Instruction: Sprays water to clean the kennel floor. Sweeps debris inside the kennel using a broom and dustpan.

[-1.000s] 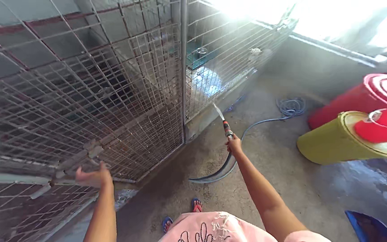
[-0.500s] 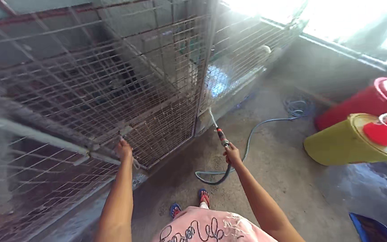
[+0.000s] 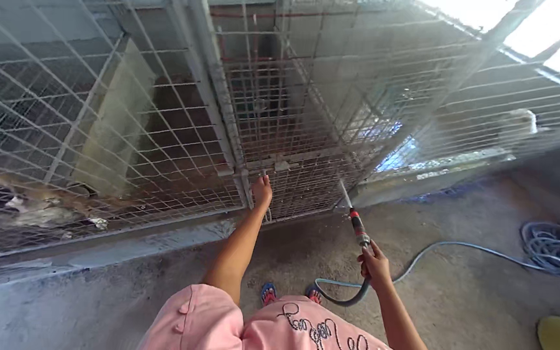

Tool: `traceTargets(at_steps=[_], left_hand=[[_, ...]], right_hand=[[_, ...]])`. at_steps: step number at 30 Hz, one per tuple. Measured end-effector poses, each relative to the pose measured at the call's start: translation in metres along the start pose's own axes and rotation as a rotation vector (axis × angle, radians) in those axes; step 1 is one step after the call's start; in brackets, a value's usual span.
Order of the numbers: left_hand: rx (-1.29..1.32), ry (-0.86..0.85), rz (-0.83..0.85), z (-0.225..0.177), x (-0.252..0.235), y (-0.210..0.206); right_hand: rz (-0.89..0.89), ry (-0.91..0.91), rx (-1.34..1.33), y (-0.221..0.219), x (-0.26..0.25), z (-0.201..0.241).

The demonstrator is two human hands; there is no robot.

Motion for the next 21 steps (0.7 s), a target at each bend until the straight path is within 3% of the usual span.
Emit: traceTargets(at_steps=[10, 13, 17, 21], left_hand=[[-0.116, -0.015, 0.020, -0.011, 0.002, -0.002], [-0.003, 0.085, 0.143, -0.026, 0.003, 0.010], [0.377, 0.233, 0.234, -0.033, 0.000, 0.017], [0.215, 0.183, 0.217, -0.022, -0.003, 0.009]], right_hand=[[-0.020, 0.048, -0.065, -0.012, 0.003, 0.001], [-0.010, 0.057, -0.037, -0.018, -0.016, 0.005], [0.056, 0.036, 0.071, -0.041, -0.037, 0.018], [0.112, 0.035, 0.125, -0.054, -0.035, 0.028]])
Point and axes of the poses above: each hand's wrist, its own x-axis away from the middle knuckle, its own y-axis out of the back of the hand, z = x × y, the point moved 3 cm from there along -x, towards the middle knuckle, and after that the axes turned 3 degrees about -y, right-handed, at the moved point
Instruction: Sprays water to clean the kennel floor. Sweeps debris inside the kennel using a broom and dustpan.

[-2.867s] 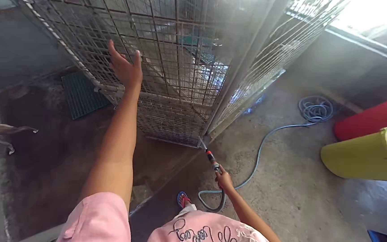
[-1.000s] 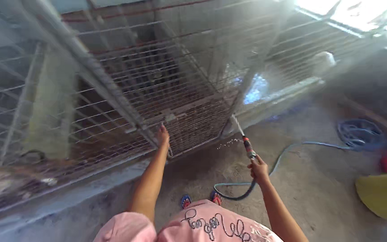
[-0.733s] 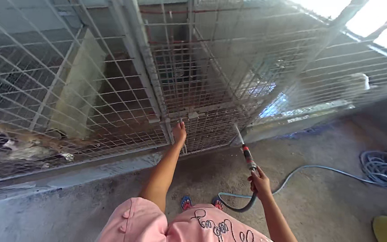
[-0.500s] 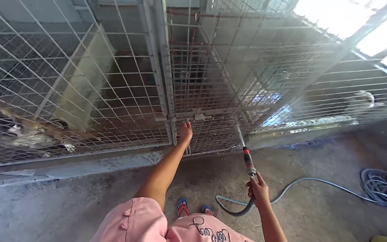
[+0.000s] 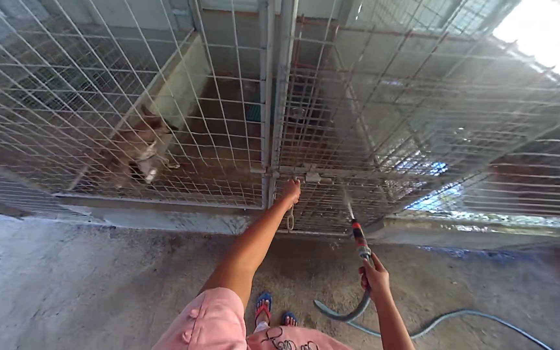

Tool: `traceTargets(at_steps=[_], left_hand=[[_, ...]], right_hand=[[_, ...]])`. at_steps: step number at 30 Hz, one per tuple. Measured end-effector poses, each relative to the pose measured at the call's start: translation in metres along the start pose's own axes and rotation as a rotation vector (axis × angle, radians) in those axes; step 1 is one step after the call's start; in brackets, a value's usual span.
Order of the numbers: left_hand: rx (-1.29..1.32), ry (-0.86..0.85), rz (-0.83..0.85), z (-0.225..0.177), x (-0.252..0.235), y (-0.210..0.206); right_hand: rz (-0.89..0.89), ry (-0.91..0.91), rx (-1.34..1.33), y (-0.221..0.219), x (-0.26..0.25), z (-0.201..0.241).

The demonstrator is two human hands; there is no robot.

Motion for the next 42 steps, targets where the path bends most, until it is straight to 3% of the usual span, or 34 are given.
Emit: traceTargets(at_steps=[6, 10, 13, 19, 23, 26, 30, 32, 36, 38, 40, 42], left_hand=[[-0.296, -0.116, 0.017, 0.004, -0.007, 0.001], [-0.184, -0.019, 0.039, -0.010, -0.003, -0.006], [-0.230, -0.080, -0.054, -0.011, -0.001, -0.003], [-0.303, -0.164, -0.222, 0.015, -0.013, 0.023], [-0.434, -0.171, -0.152, 0.045, -0.026, 0.049], [-0.536, -0.131, -0.197, 0.048, -0.034, 0.045], [-0.367, 0.074, -0.273, 0.057, -0.022, 0.032], [-0.289, 0.099, -0.155, 0.093, -0.002, 0.006], [-0.138, 0.113, 0.464, 0.137, 0.113, -0.090], [-0.037, 0.084, 0.668, 0.150, 0.162, -0.127], [0.057, 0.003, 0.737, 0.160, 0.196, -0.154], [0.054, -0.084, 0.680, 0.168, 0.214, -0.169]], right_hand=[[0.022, -0.008, 0.007, -0.002, -0.011, -0.005], [0.038, -0.015, 0.022, 0.003, -0.014, -0.002], [0.031, -0.007, -0.008, 0.004, -0.021, 0.000], [0.001, -0.016, -0.031, 0.029, -0.021, 0.005], [0.012, -0.031, -0.040, 0.045, -0.027, -0.003], [0.034, -0.059, -0.085, 0.048, -0.024, -0.006], [0.137, -0.075, -0.162, 0.023, -0.010, 0.002], [0.202, -0.094, -0.211, 0.006, 0.001, 0.007], [0.337, -0.112, -0.276, -0.028, 0.023, 0.014], [0.356, -0.131, -0.306, -0.037, 0.032, 0.016], [0.376, -0.142, -0.313, -0.041, 0.037, 0.018], [0.410, -0.135, -0.307, -0.041, 0.040, 0.018]])
Point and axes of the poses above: each hand's wrist, its own x-axis away from the middle knuckle, its own y-axis out of the back of the hand, z = x × y, the point moved 3 cm from there along -x, towards the middle knuckle, and after that the axes turned 3 degrees about -y, right-handed, at the moved point
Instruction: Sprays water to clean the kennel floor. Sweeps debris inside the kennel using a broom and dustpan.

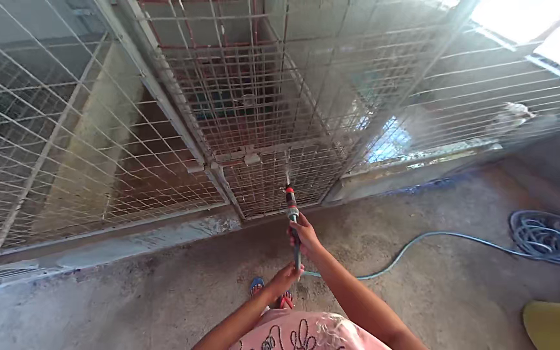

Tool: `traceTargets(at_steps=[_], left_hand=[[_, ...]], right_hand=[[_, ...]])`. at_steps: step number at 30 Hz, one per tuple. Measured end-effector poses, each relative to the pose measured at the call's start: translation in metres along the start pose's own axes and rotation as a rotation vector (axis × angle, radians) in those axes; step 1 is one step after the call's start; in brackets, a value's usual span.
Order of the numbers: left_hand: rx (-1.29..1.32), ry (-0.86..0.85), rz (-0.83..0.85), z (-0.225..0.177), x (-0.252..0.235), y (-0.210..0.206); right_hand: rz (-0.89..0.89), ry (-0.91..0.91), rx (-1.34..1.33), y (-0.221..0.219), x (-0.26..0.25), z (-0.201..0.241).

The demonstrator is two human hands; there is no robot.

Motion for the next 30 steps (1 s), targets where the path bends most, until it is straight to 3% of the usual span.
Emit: traceTargets(at_steps=[2, 6, 16, 20, 25, 30], left_hand=[[-0.098, -0.048, -0.068, 0.000, 0.006, -0.010], [-0.230, -0.093, -0.011, 0.001, 0.014, -0.016], [-0.141, -0.179, -0.222, 0.005, 0.046, -0.014], [-0.150, -0.205, -0.216, 0.002, 0.053, -0.010], [-0.236, -0.197, -0.071, -0.009, 0.030, -0.003], [-0.389, -0.164, 0.123, -0.025, -0.042, -0.022]], right_hand=[[0.041, -0.008, 0.001, 0.001, 0.005, -0.002], [0.065, -0.001, -0.074, 0.003, 0.010, 0.002], [0.206, 0.036, -0.035, -0.030, 0.022, -0.011], [0.144, 0.126, -0.076, -0.037, 0.033, -0.010], [-0.051, 0.262, -0.213, -0.007, 0.040, 0.015], [-0.234, 0.368, -0.395, 0.074, 0.040, 0.073]])
Point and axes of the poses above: each hand's wrist, its own x-axis away from the middle knuckle, its own y-axis out of the back of the hand, z = x × y, the point moved 3 cm from there along -x, towards the middle knuckle, and after that the axes turned 3 degrees about -y, right-handed, at the moved point
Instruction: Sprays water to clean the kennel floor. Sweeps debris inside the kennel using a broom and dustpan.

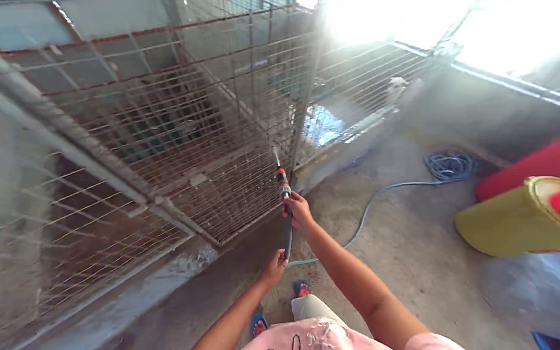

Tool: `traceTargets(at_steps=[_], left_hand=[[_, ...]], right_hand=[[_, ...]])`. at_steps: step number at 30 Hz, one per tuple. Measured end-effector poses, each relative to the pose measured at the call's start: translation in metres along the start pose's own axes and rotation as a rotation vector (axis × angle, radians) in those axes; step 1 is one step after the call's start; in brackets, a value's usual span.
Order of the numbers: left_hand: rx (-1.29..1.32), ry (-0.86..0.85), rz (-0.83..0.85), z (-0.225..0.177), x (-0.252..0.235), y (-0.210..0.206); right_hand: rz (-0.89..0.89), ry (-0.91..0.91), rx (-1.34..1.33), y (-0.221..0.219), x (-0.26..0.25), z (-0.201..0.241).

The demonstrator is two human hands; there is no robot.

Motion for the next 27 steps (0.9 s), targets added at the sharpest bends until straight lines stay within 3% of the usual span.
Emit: traceTargets(at_steps=[4, 9, 13, 18, 27], left_hand=[[-0.126, -0.039, 0.060, -0.030, -0.082, -0.028], [-0.320, 0.051, 0.048, -0.065, -0.217, -0.061], [-0.360, 0.124, -0.058, -0.086, -0.310, -0.082], [-0.403, 0.185, -0.109, -0.106, -0.389, -0.100], [-0.482, 0.270, -0.055, -0.118, -0.494, -0.078]], right_hand=[[-0.082, 0.062, -0.057, 0.057, -0.057, 0.067], [-0.147, 0.026, -0.066, 0.139, -0.164, 0.129], [-0.090, -0.072, 0.092, 0.189, -0.247, 0.184], [-0.061, -0.141, 0.325, 0.233, -0.330, 0.216], [-0.203, -0.248, 0.239, 0.262, -0.441, 0.241]])
Point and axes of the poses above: each hand's wrist, its own x-axis away from the middle knuckle, its own y-axis out of the back of the hand, z = x × y, the point moved 3 cm from there along -x, towards the middle knuckle, and after that the axes turned 3 degrees about -y, right-handed, at the moved point
